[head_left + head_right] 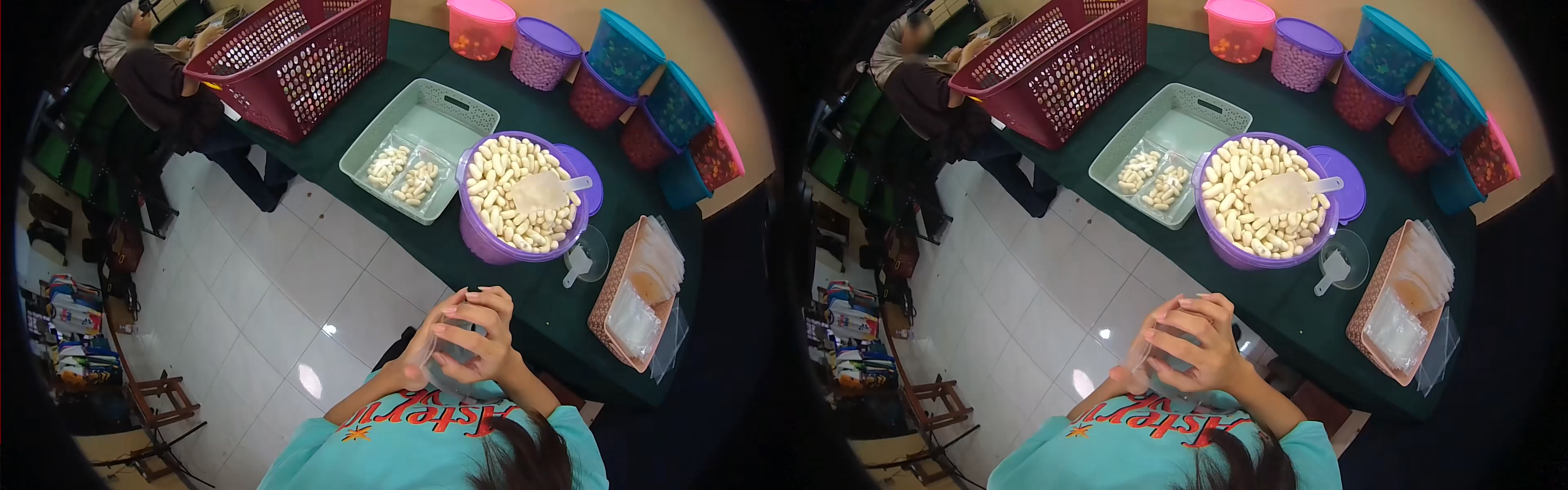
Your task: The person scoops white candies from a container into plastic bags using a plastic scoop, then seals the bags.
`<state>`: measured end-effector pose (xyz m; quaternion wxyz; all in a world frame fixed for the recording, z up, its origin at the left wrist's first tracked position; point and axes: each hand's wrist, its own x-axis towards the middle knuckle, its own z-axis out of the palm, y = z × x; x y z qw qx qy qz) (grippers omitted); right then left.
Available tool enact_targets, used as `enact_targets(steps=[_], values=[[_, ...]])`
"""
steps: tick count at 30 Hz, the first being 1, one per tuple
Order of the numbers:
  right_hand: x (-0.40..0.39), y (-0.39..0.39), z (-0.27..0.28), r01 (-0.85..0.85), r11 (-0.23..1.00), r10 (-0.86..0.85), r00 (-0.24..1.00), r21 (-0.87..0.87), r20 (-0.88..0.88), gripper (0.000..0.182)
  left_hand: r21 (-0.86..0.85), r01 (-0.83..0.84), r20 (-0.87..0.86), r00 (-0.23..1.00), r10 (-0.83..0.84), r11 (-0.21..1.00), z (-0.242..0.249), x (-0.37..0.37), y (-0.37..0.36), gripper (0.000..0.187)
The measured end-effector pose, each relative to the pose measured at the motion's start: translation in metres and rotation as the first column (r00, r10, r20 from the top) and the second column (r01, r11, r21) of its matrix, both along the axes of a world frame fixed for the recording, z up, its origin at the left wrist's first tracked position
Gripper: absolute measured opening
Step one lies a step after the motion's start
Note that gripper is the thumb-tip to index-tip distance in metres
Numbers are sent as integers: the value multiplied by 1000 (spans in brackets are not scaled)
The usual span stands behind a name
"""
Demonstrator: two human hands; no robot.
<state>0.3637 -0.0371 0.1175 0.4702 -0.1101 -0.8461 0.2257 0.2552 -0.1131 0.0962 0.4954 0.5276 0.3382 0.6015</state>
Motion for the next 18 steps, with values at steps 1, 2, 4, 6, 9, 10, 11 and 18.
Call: enact_targets(steps=[1, 2, 4, 6, 9, 10, 11, 18], values=[[-3, 1, -1, 1, 1000, -1, 1000, 3, -26, 36, -91, 5, 108, 994, 4, 996, 0, -2, 0, 118], [-5, 3, -1, 2, 1000, -2, 1000, 0, -17, 36, -180, 19, 215, 976, 20, 983, -1, -3, 1, 116], [-8, 10, -1, -7, 999, 6, 1000, 34, 20, 33, -186, 14, 221, 975, 28, 983, -4, -5, 5, 116], [-11, 17, 1, -17, 998, 14, 999, 64, 46, 32, -190, -1, 215, 976, 43, 982, -5, -11, 9, 116], [-16, 31, 15, -40, 992, 28, 995, 119, 97, 27, -118, 30, 135, 991, -14, 993, -4, -28, 20, 109], [-16, 37, 20, -60, 986, 39, 990, 155, 137, 25, -75, 3, 57, 998, 1, 997, -4, -34, 24, 105], [-17, 45, 25, -81, 978, 46, 983, 195, 176, 24, -27, -20, -23, 1000, 19, 999, -3, -40, 31, 100], [-28, 90, 39, -209, 953, 150, 955, 219, 257, 23, -11, -154, -146, 978, 151, 988, 16, -89, 75, 83]])
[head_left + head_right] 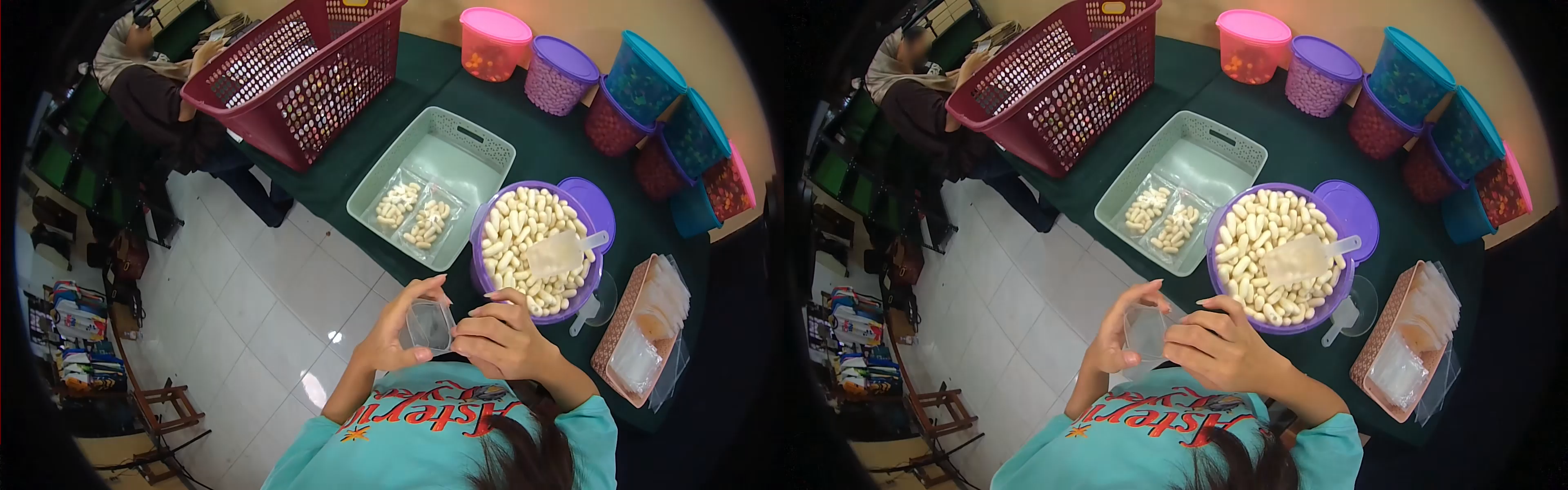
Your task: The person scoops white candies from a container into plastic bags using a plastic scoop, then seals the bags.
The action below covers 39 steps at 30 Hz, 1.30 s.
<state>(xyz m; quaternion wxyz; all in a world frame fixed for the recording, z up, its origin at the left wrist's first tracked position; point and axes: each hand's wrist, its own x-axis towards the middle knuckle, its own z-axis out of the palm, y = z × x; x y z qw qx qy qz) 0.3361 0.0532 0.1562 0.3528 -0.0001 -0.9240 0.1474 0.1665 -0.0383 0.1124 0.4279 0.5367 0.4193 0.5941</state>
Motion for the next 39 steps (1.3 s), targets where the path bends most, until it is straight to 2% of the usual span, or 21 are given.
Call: enact_targets(steps=[1, 3, 7, 8, 9, 12, 14, 15, 16, 17, 18, 20, 21, 23, 24, 27, 31, 33, 34, 36, 39], values=[[-1, 5, 1, -26, 1000, 26, 999, -4, 40, 23, 2, 3, -3, 1000, -3, 1000, 3, -1, 5, 83], [-2, 11, 13, -34, 999, 35, 999, -10, 39, 22, 12, 115, -110, 988, -113, 993, 9, -4, 16, 83], [-1, 18, 18, -78, 988, 99, 983, -134, 154, 22, -13, 260, -302, 920, -252, 966, 22, -1, 34, 86], [-1, 21, 16, -115, 984, 141, 969, -134, 205, 22, -38, 306, -272, 913, -305, 951, 19, -2, 38, 89], [-1, 24, 14, -153, 979, 184, 949, -136, 255, 22, -37, 305, -275, 912, -303, 952, 21, -2, 41, 89], [1, 34, 11, -125, 985, 148, 964, -117, 219, 22, 28, 235, -319, 923, -214, 972, 23, -5, 46, 93], [5, 39, 13, -51, 993, 70, 981, -110, 182, 20, 116, 38, -352, 936, 5, 993, 21, -19, 47, 88], [9, 42, 16, -46, 993, 65, 981, -106, 183, 20, 120, 42, -351, 936, 3, 992, 20, -23, 47, 88], [13, 44, 18, 40, 998, -32, 988, -53, 154, 18, 48, -219, -273, 936, 223, 975, 19, -26, 45, 77], [16, 46, 19, 130, 991, -129, 985, -5, 118, 16, -46, -457, -212, 873, 438, 888, 18, -32, 45, 66], [18, 48, 16, 165, 986, -165, 983, 1, 86, 11, -43, -449, -214, 877, 431, 893, 16, -42, 46, 66], [18, 50, 13, 194, 981, -194, 978, 8, 81, 9, -416, -260, -75, 965, 253, 871, 11, -60, 48, 43], [17, 50, 12, 215, 977, -215, 974, 16, 76, 8, -417, -250, -76, 968, 241, 874, 10, -62, 52, 43], [15, 50, 11, 247, 969, -248, 965, 18, 82, 8, -534, -145, -40, 988, 147, 833, 9, -62, 64, 32], [14, 48, 11, 266, 964, -267, 960, 19, 88, 9, -560, -145, -41, 988, 147, 815, 8, -61, 72, 27], [8, 46, 11, 345, 939, -344, 936, 3, 78, 13, -538, -172, -80, 985, 153, 825, 12, -63, 92, 26], [-2, 43, 16, 405, 914, -403, 910, -6, 97, 19, -518, 10, 78, 996, 36, 855, 7, -85, 111, 21], [-7, 40, 16, 445, 895, -442, 890, -3, 109, 23, -499, 29, 121, 992, 37, 866, 15, -90, 120, 20], [-10, 38, 14, 462, 887, -459, 882, -4, 109, 23, -481, 30, 160, 986, 55, 876, 18, -94, 125, 20], [-17, 35, 11, 520, 853, -520, 844, 34, 131, 11, -461, 67, 177, 984, 18, 885, 17, -105, 134, 21], [-30, 32, 8, 559, 826, -562, 810, 67, 167, 12, -420, 150, 216, 974, -62, 895, 10, -124, 147, 23]])
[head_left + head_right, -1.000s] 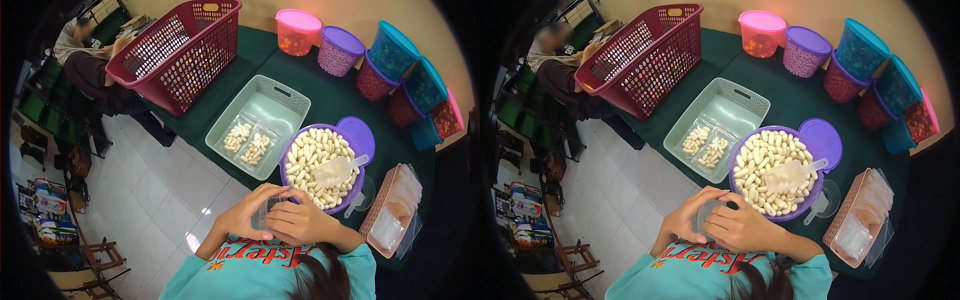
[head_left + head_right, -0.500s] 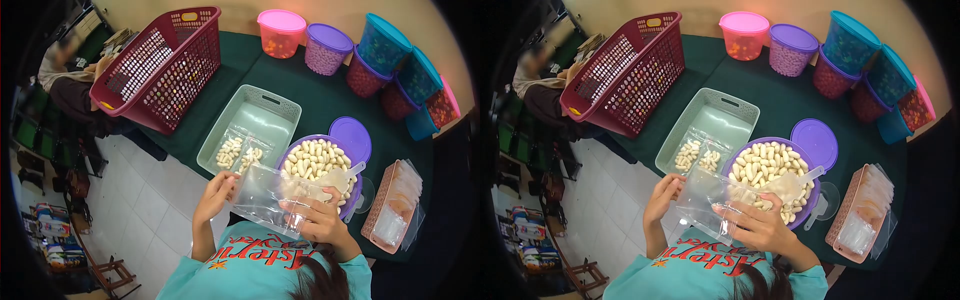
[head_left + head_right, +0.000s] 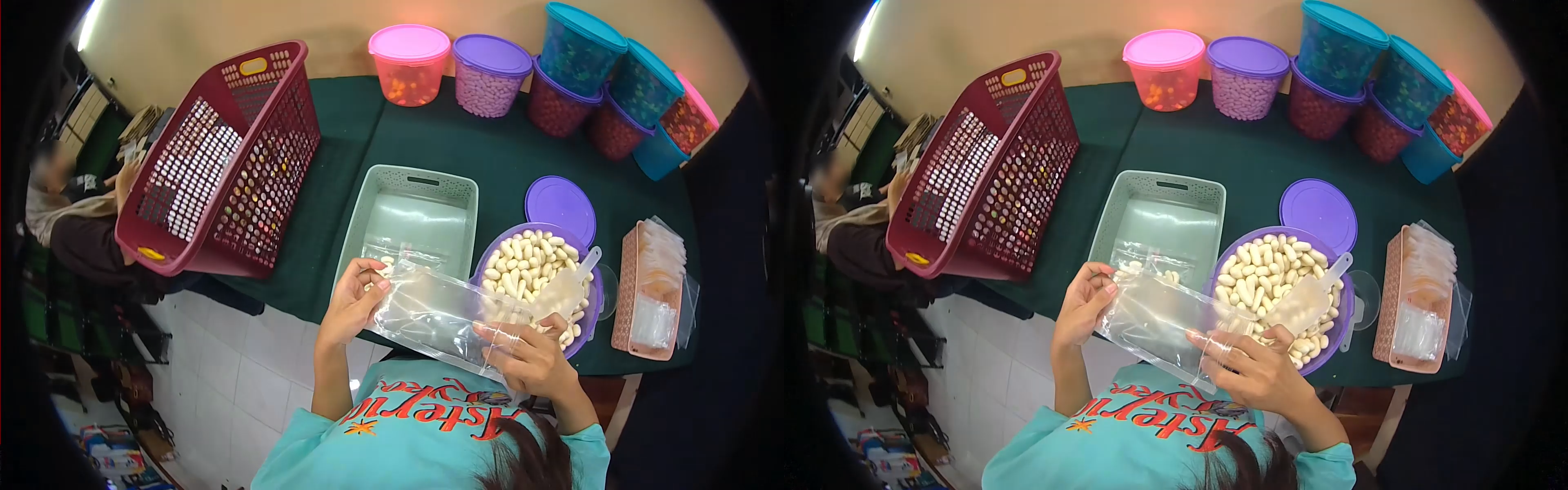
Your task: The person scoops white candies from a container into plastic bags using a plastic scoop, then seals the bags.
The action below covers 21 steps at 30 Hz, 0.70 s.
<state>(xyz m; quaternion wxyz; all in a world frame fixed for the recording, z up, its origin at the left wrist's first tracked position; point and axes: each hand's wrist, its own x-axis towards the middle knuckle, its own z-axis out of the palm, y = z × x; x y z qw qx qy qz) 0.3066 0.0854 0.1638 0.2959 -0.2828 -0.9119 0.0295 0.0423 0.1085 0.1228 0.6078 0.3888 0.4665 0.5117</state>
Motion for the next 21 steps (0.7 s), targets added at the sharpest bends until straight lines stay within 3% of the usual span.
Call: enact_targets(steps=[3, 6, 8, 9, 10, 12, 13, 15, 16, 18, 21], values=[[-12, -5, -3, 40, 999, -38, 998, -29, 44, 14, 12, 41, -19, 999, -41, 999, 2, -12, 11, 22], [-23, -9, -1, 55, 997, -50, 995, -56, 84, 14, -34, 180, -80, 980, -182, 983, -1, -30, 23, 25], [-31, -12, 0, 88, 992, -79, 992, -87, 99, 14, 38, 279, -392, 887, -243, 959, -5, -37, 32, 29], [-36, -14, 0, 99, 989, -85, 990, -114, 114, 14, 125, 260, -614, 778, -131, 957, -1, -37, 34, 44], [-40, -15, -1, 122, 985, -108, 988, -120, 114, 14, 119, 283, -613, 775, -153, 952, 8, -37, 36, 44], [-48, -16, -5, 81, 995, -69, 978, -56, 197, 16, 403, 579, -721, 678, -144, 708, 33, -31, 40, 68], [-52, -16, -6, 58, 997, -50, 987, -53, 152, 15, 403, 596, -719, 676, -163, 694, 35, -25, 40, 68], [-60, -18, -11, 63, 996, -54, 989, -60, 138, 15, 383, 828, -641, 558, -528, 410, 34, -7, 37, 89], [-62, -20, -12, 42, 997, -33, 992, -67, 118, 15, 386, 836, -637, 548, -542, 390, 31, -2, 35, 89], [-63, -24, -11, 82, 991, -68, 990, -109, 126, 15, 261, 917, -701, 396, -593, 303, 24, 6, 35, 95], [-62, -26, -10, 118, 987, -107, 989, -108, 104, 16, 292, 911, -684, 411, -603, 291, 22, 9, 36, 96]])
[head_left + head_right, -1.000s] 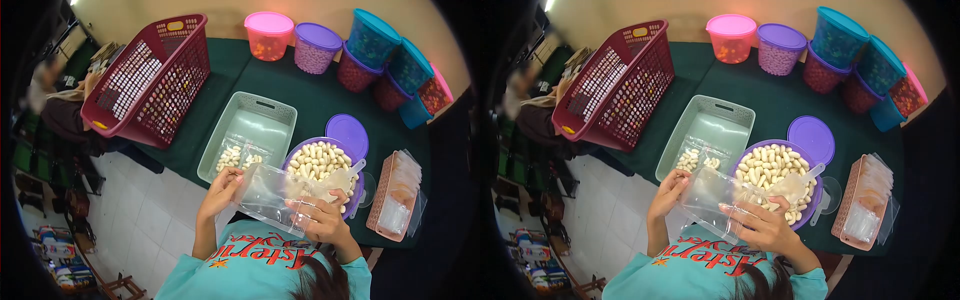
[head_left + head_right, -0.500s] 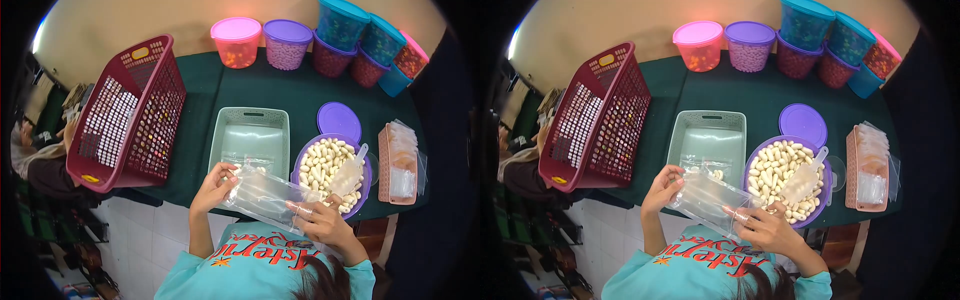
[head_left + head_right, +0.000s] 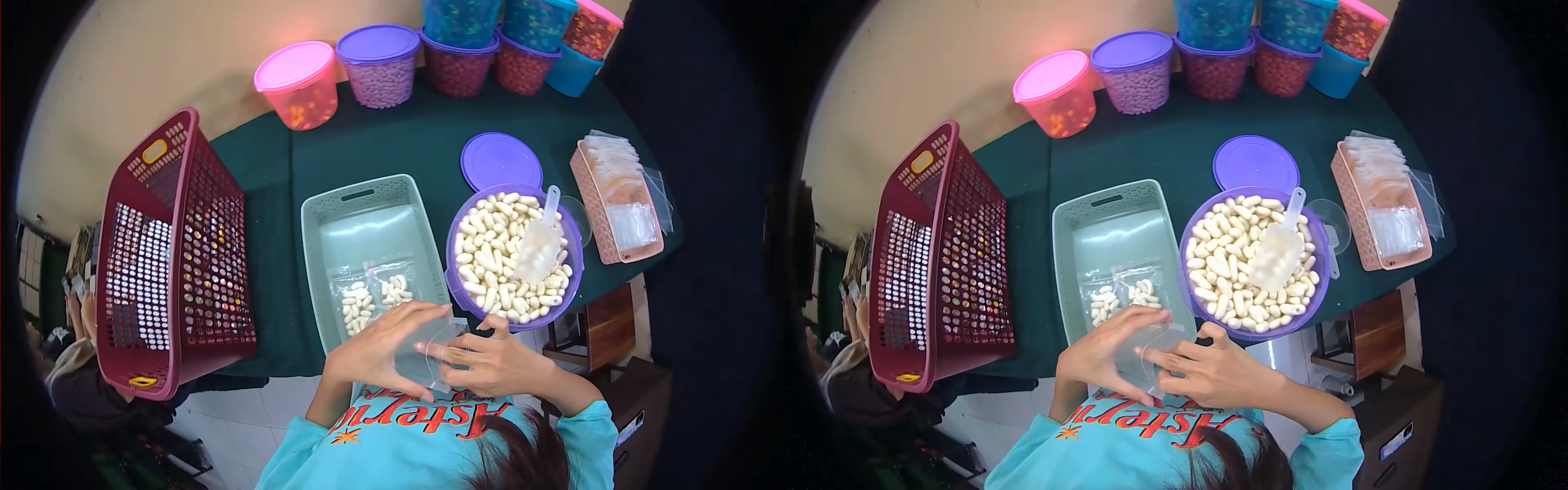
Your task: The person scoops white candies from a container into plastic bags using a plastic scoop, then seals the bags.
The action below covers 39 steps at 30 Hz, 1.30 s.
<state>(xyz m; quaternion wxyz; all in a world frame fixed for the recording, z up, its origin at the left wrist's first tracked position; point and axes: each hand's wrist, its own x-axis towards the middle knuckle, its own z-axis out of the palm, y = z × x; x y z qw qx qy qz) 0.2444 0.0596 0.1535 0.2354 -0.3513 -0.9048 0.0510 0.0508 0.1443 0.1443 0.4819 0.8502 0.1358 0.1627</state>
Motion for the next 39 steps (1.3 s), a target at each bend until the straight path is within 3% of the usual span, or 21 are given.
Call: enact_targets(steps=[8, 12, 15, 17, 19, 21, 23, 26, 29, 34, 36, 37, 39], values=[[13, -1, 4, -33, 998, 32, 999, -59, -18, 18, -102, 7, 112, 994, 4, 995, -7, 14, -2, 95], [27, 4, 5, -67, 997, 67, 998, -48, -2, 19, -100, -128, 131, 981, 140, 987, -12, 19, -11, 95], [48, 12, 25, -137, 986, 129, 988, -99, -86, 21, -137, -225, 142, 959, 244, 965, -14, 26, -17, 94], [73, 16, 45, 46, 988, -56, 996, -149, -62, 25, -181, -288, 137, 940, 314, 941, -17, 32, -23, 93], [106, 32, 55, 224, 969, -214, 971, -101, 104, 37, -256, -308, 174, 918, 357, 916, -23, 33, -27, 92], [133, 51, 51, 347, 936, -335, 930, -65, 150, 42, -286, -319, 193, 904, 380, 904, -29, 36, -33, 90], [156, 69, 45, 305, 947, -281, 938, -99, 205, 51, -336, -340, 244, 869, 430, 878, -32, 41, -38, 89], [169, 87, 35, 187, 922, -113, 967, -339, 227, 63, -352, -409, 225, 836, 501, 842, -34, 48, -48, 89], [171, 93, 27, 71, 928, 11, 976, -365, 219, 64, -290, -496, 249, 787, 565, 819, -36, 56, -56, 85], [177, 111, 29, -98, 914, 164, 977, -393, 138, 56, -361, -588, 256, 684, 683, 724, -38, 71, -74, 85], [179, 115, 43, 125, 954, -82, 983, -272, 164, 50, -363, -617, 259, 653, 712, 698, -41, 75, -81, 86], [180, 120, 46, 108, 956, -64, 984, -272, 168, 50, -366, -629, 260, 639, 724, 686, -44, 77, -84, 86], [179, 130, 50, 198, 976, -210, 963, 88, 168, 45, -366, -655, 262, 609, 749, 661, -49, 81, -90, 87]])
